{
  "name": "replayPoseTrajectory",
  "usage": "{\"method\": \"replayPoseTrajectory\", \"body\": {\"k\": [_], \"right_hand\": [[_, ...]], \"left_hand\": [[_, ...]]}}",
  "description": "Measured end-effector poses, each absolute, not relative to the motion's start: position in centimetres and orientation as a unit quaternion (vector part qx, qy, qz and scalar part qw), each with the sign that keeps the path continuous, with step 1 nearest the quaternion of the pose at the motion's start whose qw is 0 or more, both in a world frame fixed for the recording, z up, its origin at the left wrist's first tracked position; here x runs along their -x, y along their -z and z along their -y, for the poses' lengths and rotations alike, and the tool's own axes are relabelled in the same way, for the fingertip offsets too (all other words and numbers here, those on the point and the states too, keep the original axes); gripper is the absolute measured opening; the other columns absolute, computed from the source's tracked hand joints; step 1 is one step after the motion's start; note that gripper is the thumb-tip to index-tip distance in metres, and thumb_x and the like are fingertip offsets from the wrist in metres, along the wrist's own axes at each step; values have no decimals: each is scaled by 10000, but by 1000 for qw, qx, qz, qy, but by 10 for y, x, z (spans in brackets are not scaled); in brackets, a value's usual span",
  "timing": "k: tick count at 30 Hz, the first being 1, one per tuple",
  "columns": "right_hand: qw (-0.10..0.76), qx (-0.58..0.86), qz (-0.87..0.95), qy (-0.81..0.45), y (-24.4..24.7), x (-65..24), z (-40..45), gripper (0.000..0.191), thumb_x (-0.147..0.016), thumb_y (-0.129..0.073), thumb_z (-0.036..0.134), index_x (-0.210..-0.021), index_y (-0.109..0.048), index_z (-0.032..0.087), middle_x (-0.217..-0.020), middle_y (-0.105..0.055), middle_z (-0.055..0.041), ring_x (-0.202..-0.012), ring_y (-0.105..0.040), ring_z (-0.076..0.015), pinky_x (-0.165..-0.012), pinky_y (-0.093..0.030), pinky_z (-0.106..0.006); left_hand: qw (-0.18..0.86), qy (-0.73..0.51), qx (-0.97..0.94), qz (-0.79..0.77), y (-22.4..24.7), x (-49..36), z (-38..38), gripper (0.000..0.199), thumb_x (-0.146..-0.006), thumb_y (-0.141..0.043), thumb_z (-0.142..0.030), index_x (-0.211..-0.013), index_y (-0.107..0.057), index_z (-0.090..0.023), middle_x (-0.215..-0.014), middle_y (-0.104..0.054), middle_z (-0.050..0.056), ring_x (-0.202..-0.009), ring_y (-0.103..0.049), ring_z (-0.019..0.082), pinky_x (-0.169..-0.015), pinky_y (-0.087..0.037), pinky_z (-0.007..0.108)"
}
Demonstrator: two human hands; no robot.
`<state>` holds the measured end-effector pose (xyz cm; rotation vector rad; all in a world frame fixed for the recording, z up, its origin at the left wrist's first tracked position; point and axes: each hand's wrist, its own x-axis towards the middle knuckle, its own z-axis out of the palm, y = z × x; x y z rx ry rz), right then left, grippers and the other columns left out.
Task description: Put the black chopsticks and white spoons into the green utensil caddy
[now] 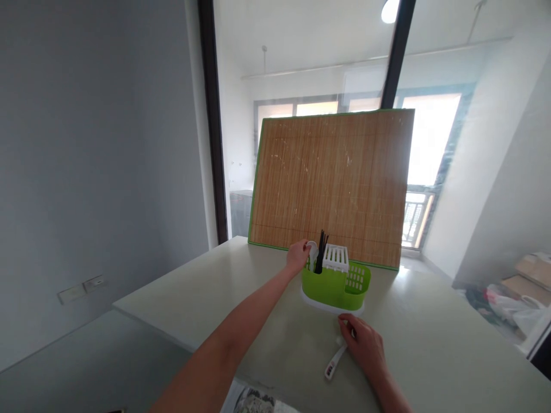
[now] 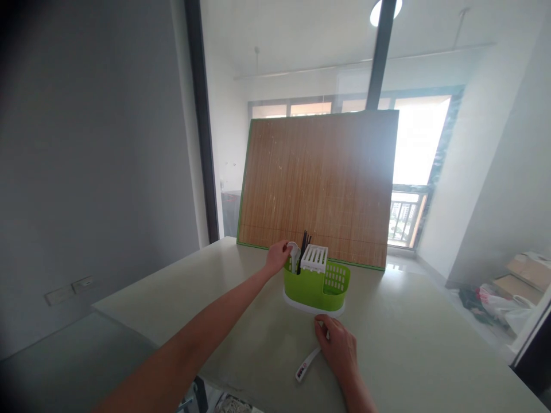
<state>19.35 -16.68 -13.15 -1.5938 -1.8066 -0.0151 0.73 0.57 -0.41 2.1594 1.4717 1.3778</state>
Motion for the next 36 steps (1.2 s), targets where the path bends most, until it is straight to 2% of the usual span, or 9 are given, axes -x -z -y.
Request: {"method": "replayPoseTrajectory", "body": {"k": [7, 10, 16, 19, 23, 27, 30, 33, 36], "right_hand": [[369, 612, 699, 11, 131, -191, 166, 207, -881, -405, 381, -934, -586, 294, -697, -613, 44, -649, -584, -151, -591, -363, -250], [370, 614, 697, 11, 131, -191, 167, 203, -879, -410, 381, -926, -588, 295, -693, -610, 45, -649, -585, -152, -586, -358, -249], [382, 609, 696, 1, 130, -191, 166, 203, -868, -424, 384, -925, -598, 296, -680, -609, 45, -628, -579, -151, -583, -352, -248], [424, 612, 668, -11, 131, -193, 165, 224, -851, -442, 422, -900, -617, 291, -661, -611, 35, -599, -569, -156, -566, -345, -246], [478, 633, 609, -16, 132, -198, 162, 324, -842, -424, 498, -872, -629, 249, -610, -603, 10, -547, -553, -166, -516, -326, -245], [515, 638, 572, -14, 130, -205, 159, 393, -842, -395, 535, -875, -620, 214, -607, -599, 3, -535, -542, -157, -516, -343, -236], [529, 637, 560, -18, 130, -207, 158, 409, -842, -389, 542, -874, -617, 204, -584, -583, 8, -513, -524, -150, -510, -348, -231], [533, 634, 559, -24, 131, -207, 158, 407, -836, -399, 548, -864, -618, 207, -568, -571, 13, -508, -514, -151, -507, -343, -231], [533, 634, 560, -28, 131, -207, 159, 404, -832, -408, 551, -855, -617, 206, -568, -569, 9, -510, -511, -155, -509, -338, -235]], "left_hand": [[43, -408, -734, -541, 13, -17, -2, 142, -814, -532, -256, -926, -608, -213, -869, -655, 40, -860, -576, 191, -735, -410, 304], [18, -406, -735, -543, 13, -17, 3, 134, -812, -529, -253, -919, -599, -215, -905, -645, 43, -912, -554, 204, -739, -401, 305], [-9, -425, -722, -546, 8, -9, 16, 230, -803, -535, -253, -1026, -541, -197, -1027, -601, 69, -950, -535, 201, -720, -396, 290], [-8, -452, -719, -528, 13, -8, 36, 220, -831, -485, -246, -1045, -518, -203, -996, -600, 43, -914, -541, 164, -702, -388, 258], [61, -482, -745, -457, 47, -17, 82, 182, -841, -443, -247, -1000, -523, -209, -884, -606, -8, -718, -534, 102, -659, -376, 221], [151, -344, -823, -426, 94, -29, 135, 211, -828, -459, -376, -919, -567, -220, -805, -622, -32, -659, -533, 102, -629, -363, 224], [157, -209, -866, -426, 115, -36, 163, 329, -729, -551, -509, -890, -577, -223, -801, -634, -21, -707, -567, 149, -628, -362, 245], [114, -171, -875, -438, 121, -40, 176, 248, -747, -541, -409, -902, -557, -216, -835, -644, 7, -743, -584, 178, -641, -361, 261], [101, -182, -866, -456, 123, -42, 176, 129, -765, -483, -265, -861, -549, -211, -777, -640, 9, -703, -579, 167, -616, -342, 253]]}}
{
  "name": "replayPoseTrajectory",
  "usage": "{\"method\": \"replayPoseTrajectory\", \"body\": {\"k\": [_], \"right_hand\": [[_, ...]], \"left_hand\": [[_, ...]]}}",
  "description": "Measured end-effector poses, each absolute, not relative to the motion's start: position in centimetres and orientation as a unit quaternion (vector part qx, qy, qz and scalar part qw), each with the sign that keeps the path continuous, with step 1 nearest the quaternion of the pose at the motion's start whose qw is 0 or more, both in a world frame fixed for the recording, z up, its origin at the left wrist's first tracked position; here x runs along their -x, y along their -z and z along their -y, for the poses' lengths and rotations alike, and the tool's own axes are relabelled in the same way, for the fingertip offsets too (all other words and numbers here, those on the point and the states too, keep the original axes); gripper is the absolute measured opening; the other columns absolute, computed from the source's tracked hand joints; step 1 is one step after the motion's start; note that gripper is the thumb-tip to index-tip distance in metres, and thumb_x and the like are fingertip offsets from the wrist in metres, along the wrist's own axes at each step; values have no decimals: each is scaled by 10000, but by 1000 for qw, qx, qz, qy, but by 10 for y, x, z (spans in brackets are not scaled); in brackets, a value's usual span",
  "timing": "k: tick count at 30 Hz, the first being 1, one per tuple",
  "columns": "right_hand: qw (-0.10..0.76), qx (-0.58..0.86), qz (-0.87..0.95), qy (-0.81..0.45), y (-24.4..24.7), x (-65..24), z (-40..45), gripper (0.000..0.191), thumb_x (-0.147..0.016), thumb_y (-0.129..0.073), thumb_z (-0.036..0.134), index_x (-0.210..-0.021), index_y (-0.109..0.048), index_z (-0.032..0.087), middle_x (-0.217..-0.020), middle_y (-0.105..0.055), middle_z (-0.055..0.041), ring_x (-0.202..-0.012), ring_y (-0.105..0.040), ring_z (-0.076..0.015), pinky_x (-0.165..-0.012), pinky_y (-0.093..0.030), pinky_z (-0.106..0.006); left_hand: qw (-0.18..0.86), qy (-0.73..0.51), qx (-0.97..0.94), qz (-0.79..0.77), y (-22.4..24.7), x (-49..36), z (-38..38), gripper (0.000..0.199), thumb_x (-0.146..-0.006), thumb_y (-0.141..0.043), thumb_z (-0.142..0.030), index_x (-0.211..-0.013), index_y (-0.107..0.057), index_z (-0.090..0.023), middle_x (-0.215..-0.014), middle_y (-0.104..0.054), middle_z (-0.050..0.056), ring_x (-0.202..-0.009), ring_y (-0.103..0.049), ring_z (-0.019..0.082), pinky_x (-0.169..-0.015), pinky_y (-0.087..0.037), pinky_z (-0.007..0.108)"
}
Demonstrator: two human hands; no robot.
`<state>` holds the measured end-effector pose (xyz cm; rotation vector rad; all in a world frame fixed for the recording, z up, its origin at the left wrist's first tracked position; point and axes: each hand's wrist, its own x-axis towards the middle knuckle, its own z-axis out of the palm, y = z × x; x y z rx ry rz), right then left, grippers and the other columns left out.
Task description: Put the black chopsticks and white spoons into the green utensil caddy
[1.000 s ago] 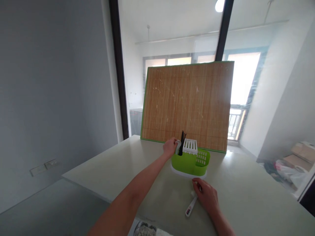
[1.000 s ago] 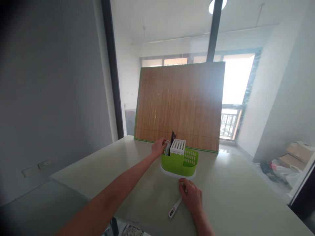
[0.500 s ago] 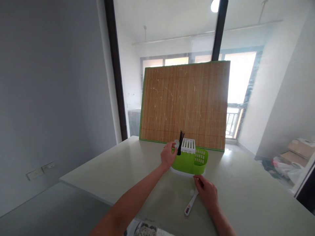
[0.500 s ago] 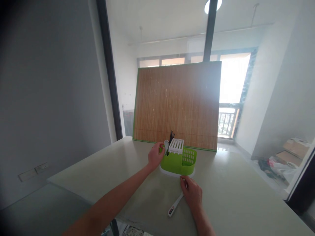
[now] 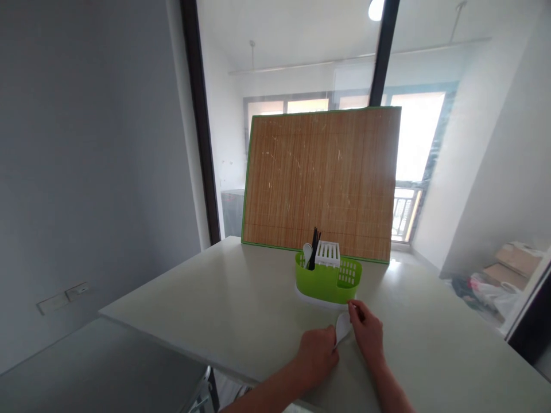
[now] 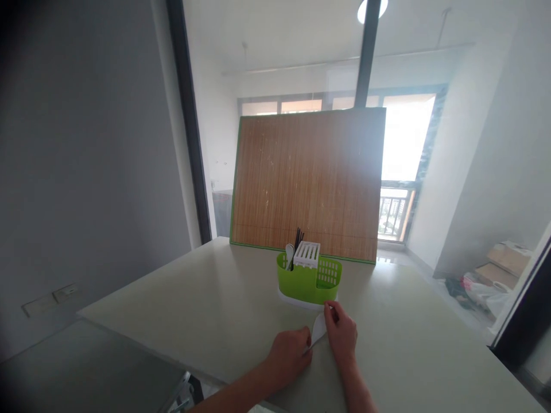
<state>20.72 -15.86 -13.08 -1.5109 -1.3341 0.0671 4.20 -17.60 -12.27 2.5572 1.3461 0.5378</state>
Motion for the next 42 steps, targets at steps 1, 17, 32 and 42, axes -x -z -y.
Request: {"method": "replayPoseTrajectory", "body": {"k": [1, 17, 32, 42], "right_hand": [[533, 634, 560, -30, 131, -207, 159, 403, -833, -408, 549, -859, -615, 204, -573, -572, 6, -512, -513, -156, -508, -337, -236], [477, 538, 688, -96, 135, -184, 159, 358, -837, -458, 500, -682, -556, 192, -515, -472, 53, -480, -417, -109, -481, -327, -204], [470, 507, 720, -66, 134, -174, 168, 284, -895, -411, 418, -737, -513, 205, -580, -550, 40, -516, -474, -110, -529, -336, -200], [472, 522, 710, 1, 134, -176, 169, 238, -906, -392, 381, -817, -515, 197, -606, -566, 13, -515, -503, -123, -523, -307, -217]], "left_hand": [[110, -198, -858, -461, 124, -42, 175, 115, -753, -488, -246, -847, -547, -214, -748, -631, -1, -678, -568, 156, -602, -332, 245], [185, -398, -778, -449, 130, -38, 168, 109, -815, -463, -287, -735, -480, -216, -652, -537, -49, -575, -459, 95, -568, -324, 207], [172, -422, -774, -439, 127, -35, 173, 66, -827, -476, -243, -775, -511, -223, -748, -589, -16, -705, -517, 127, -664, -386, 235], [168, -497, -733, -433, 106, -26, 170, 268, -819, -505, -340, -1065, -470, -239, -1018, -560, 19, -768, -522, 122, -706, -457, 244]]}}
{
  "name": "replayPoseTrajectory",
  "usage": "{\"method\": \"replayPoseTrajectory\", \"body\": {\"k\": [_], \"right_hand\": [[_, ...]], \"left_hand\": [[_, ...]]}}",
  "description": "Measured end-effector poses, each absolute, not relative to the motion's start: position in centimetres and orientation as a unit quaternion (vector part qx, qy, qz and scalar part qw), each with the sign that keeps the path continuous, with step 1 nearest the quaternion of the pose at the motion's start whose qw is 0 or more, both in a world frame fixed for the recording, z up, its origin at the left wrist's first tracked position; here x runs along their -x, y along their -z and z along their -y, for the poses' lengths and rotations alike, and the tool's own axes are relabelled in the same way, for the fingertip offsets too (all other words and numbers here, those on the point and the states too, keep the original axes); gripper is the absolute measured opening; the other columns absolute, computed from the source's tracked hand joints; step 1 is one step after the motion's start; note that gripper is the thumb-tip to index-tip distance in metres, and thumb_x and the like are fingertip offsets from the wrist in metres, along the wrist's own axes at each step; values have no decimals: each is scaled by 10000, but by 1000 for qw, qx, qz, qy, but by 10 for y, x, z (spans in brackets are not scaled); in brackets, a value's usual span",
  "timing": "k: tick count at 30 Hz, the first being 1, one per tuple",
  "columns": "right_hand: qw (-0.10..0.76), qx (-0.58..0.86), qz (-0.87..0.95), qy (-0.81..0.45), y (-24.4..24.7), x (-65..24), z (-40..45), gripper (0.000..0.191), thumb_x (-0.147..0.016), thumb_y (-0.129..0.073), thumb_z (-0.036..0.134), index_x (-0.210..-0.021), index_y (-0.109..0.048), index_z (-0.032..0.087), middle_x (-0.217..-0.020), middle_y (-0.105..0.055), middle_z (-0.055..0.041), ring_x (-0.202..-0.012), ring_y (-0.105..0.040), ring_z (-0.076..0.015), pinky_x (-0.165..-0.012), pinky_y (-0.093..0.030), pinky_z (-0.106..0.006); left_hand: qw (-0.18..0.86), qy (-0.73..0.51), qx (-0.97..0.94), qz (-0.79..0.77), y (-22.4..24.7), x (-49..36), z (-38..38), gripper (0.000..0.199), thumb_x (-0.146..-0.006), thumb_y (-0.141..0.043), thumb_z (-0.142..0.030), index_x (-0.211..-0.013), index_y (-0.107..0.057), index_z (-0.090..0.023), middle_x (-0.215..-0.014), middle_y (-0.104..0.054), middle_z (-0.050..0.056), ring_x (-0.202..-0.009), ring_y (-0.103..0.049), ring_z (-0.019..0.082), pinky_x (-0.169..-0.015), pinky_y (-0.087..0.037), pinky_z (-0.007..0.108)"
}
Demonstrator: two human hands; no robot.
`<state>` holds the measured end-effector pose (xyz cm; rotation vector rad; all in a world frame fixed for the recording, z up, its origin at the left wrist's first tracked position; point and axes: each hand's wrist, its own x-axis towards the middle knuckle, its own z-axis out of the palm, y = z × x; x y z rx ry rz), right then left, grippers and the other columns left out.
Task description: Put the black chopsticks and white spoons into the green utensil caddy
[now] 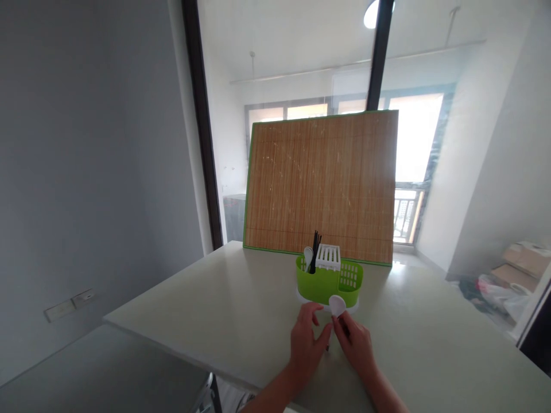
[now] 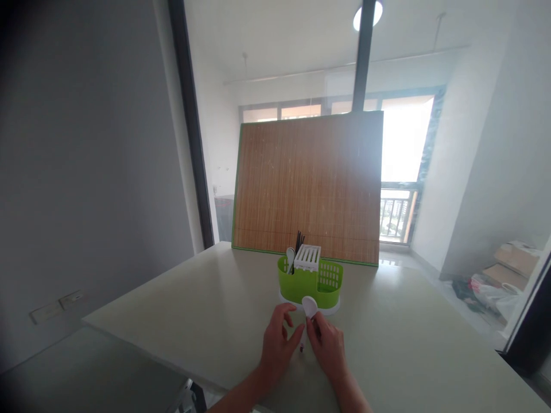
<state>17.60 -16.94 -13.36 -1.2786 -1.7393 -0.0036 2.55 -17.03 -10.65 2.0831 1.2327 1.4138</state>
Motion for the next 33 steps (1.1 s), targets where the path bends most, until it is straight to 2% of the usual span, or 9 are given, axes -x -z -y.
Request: {"method": "replayPoseTrajectory", "body": {"k": [2, 5, 10, 15, 19, 25, 28, 33], "right_hand": [[464, 523, 715, 10, 133, -176, 170, 237, -905, -389, 374, -827, -524, 196, -601, -568, 9, -513, -506, -127, -524, -306, -219], [455, 520, 722, 15, 131, -175, 170, 226, -903, -390, 359, -859, -533, 191, -601, -573, 9, -513, -507, -125, -532, -312, -217], [451, 515, 729, 26, 129, -172, 172, 222, -906, -375, 339, -864, -530, 186, -629, -587, 0, -541, -522, -128, -544, -322, -215], [447, 507, 736, 31, 126, -170, 173, 212, -898, -374, 327, -841, -532, 198, -578, -549, 29, -500, -489, -112, -531, -327, -206], [440, 511, 738, 23, 125, -172, 174, 227, -891, -378, 344, -978, -536, 207, -569, -528, 57, -476, -484, -100, -520, -339, -193], [433, 524, 733, 19, 127, -176, 172, 234, -898, -378, 373, -990, -524, 214, -572, -501, 65, -472, -479, -103, -521, -340, -199], [424, 529, 735, 12, 127, -177, 172, 228, -904, -375, 380, -974, -525, 224, -577, -498, 65, -480, -477, -106, -531, -338, -204], [417, 539, 732, 6, 127, -177, 173, 220, -904, -378, 382, -962, -528, 231, -582, -505, 64, -491, -482, -109, -538, -336, -208]], "left_hand": [[160, -497, -742, -422, 92, -21, 166, 381, -820, -507, -384, -1171, -440, -252, -1083, -549, 33, -789, -536, 130, -670, -471, 240], [141, -476, -785, -372, 66, -15, 160, 403, -842, -484, -383, -1229, -443, -279, -1153, -537, 33, -833, -551, 129, -695, -481, 228], [101, -391, -868, -288, 35, -14, 157, 303, -888, -423, -356, -1153, -549, -280, -1099, -597, 27, -955, -562, 137, -855, -435, 234], [64, -340, -903, -255, 24, -9, 147, 300, -922, -352, -304, -1097, -589, -249, -1020, -648, 29, -900, -600, 118, -799, -448, 212], [13, -403, -878, -257, -12, 7, 127, 287, -918, -366, -308, -1070, -596, -228, -1031, -652, 33, -920, -598, 128, -807, -449, 230], [-105, -506, -799, -309, -78, 29, 79, 247, -901, -416, -316, -1035, -599, -218, -1017, -651, 12, -882, -595, 126, -769, -440, 231], [-142, -479, -796, -341, -85, 34, 57, 251, -905, -407, -321, -1029, -604, -229, -1018, -643, 4, -844, -594, 125, -716, -428, 222], [-142, -412, -819, -374, -67, 33, 32, 252, -905, -401, -297, -1031, -610, -235, -1036, -616, 17, -847, -589, 130, -697, -420, 223]]}}
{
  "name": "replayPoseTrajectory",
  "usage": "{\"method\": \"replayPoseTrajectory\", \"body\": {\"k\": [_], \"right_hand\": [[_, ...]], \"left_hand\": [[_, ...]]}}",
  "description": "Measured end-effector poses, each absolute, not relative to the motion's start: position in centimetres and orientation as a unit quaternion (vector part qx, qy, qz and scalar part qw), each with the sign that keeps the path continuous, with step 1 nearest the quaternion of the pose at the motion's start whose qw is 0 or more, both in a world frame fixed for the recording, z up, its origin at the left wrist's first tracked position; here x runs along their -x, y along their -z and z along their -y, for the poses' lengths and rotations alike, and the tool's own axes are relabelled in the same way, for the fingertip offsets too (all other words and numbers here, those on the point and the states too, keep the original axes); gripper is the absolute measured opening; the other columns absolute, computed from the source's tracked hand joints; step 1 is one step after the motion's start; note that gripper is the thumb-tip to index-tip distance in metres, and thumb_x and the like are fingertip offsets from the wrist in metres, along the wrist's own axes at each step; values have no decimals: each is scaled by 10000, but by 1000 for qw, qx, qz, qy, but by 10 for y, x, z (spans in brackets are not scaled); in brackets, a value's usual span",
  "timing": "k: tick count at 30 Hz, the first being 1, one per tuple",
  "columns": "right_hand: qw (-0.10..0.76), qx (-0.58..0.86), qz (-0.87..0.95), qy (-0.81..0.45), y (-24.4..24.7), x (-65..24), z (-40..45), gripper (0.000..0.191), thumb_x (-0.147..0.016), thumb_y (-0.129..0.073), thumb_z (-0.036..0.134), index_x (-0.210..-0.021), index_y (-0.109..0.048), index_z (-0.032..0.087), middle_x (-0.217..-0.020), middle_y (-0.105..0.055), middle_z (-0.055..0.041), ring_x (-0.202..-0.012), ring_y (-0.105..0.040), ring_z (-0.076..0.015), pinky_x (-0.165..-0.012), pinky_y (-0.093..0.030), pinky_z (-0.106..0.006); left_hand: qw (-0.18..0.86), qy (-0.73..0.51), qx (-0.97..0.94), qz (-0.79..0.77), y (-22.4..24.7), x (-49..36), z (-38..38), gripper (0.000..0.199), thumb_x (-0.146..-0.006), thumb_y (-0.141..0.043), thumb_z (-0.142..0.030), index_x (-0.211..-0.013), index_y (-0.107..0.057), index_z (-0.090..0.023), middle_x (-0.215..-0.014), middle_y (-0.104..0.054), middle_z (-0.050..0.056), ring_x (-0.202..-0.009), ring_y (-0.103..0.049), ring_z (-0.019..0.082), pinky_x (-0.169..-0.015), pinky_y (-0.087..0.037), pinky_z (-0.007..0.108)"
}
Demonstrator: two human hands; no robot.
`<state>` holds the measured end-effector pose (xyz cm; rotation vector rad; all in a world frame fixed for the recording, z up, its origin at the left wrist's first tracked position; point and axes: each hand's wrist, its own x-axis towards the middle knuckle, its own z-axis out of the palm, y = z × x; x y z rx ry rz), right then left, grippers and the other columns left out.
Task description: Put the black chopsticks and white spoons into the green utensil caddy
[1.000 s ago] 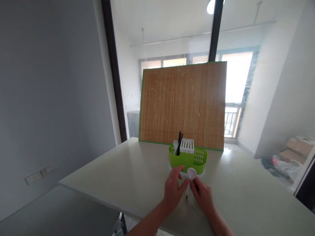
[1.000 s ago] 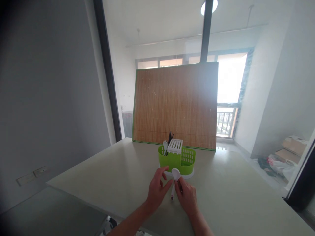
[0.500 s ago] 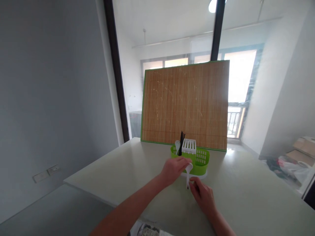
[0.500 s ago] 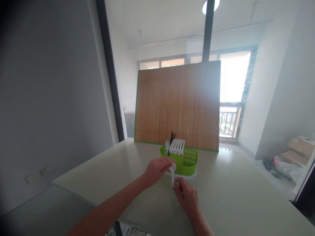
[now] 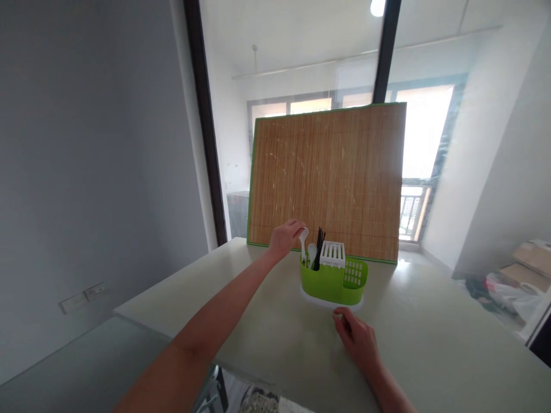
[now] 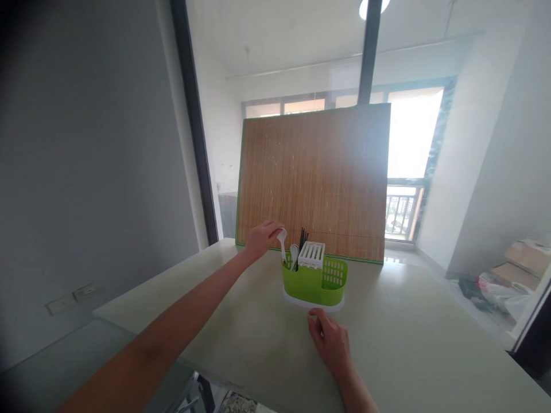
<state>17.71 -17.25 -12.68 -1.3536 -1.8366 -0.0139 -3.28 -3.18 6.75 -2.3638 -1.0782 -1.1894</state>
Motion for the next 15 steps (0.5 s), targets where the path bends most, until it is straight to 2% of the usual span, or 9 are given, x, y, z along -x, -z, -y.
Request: {"method": "replayPoseTrajectory", "body": {"k": [6, 10, 15], "right_hand": [[406, 547, 732, 3, 127, -178, 172, 219, -905, -380, 382, -910, -544, 237, -580, -516, 61, -502, -490, -110, -537, -327, -211], [398, 553, 732, 1, 127, -177, 172, 226, -909, -376, 388, -891, -544, 237, -578, -517, 60, -511, -497, -111, -546, -323, -213], [393, 557, 732, 3, 128, -177, 171, 240, -911, -366, 391, -878, -546, 236, -580, -529, 53, -518, -506, -116, -544, -321, -212]], "left_hand": [[92, 323, 846, 413, -35, 15, 12, 272, -894, -398, -280, -1039, -625, -244, -1026, -574, 31, -876, -567, 145, -719, -419, 245], [77, 298, 848, 432, -17, 4, -1, 272, -888, -402, -270, -973, -658, -235, -936, -575, 26, -817, -565, 143, -685, -414, 244], [78, 288, 838, 457, -7, -3, -6, 298, -901, -368, -296, -985, -640, -208, -945, -577, 43, -820, -559, 163, -674, -400, 259]]}}
